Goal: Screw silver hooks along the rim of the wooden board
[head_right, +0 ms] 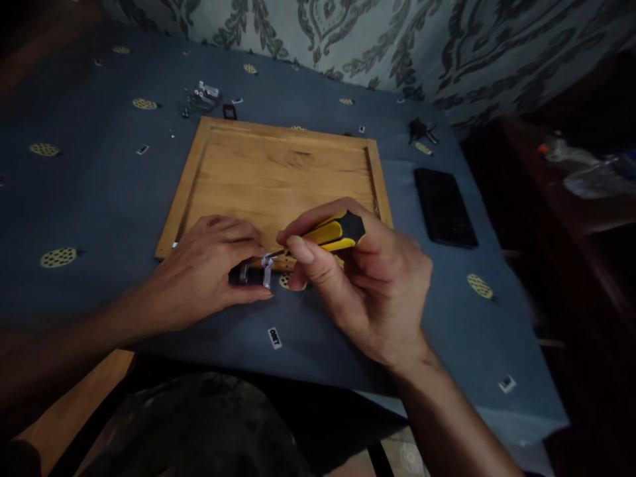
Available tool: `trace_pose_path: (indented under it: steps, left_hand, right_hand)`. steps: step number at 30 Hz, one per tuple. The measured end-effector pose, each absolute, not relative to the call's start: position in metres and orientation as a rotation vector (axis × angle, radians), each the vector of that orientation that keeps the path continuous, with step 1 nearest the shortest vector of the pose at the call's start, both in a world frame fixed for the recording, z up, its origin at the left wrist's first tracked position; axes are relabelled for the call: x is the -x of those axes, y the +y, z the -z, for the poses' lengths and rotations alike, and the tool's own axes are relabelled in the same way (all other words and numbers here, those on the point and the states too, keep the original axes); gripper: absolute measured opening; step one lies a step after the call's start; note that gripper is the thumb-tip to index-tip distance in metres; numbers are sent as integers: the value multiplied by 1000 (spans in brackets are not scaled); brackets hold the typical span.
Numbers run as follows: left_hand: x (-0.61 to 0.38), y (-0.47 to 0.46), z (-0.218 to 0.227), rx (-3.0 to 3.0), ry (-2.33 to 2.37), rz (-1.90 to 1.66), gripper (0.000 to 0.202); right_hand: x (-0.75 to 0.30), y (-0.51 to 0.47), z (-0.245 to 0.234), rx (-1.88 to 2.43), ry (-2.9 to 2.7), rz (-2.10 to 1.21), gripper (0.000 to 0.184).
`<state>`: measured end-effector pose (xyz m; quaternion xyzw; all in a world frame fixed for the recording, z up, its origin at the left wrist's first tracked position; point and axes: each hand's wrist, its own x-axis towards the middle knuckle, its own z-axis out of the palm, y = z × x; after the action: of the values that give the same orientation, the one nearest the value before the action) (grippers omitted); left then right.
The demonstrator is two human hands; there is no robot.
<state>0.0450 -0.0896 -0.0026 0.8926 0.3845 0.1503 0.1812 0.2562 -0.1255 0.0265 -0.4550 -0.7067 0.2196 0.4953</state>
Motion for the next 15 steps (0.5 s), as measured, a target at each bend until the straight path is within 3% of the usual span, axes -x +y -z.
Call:
trace_pose_path:
  steps: [10,15]
  left_hand:
    - [-45,-90,5,-2542,1086,-454,29]
    - [-45,-90,4,-2527,1103,-457,31]
  right_hand:
    - [-267,-112,-34,967,-1910,-681,8]
    - [-259,-124,-33,1043,-1624,-503,14]
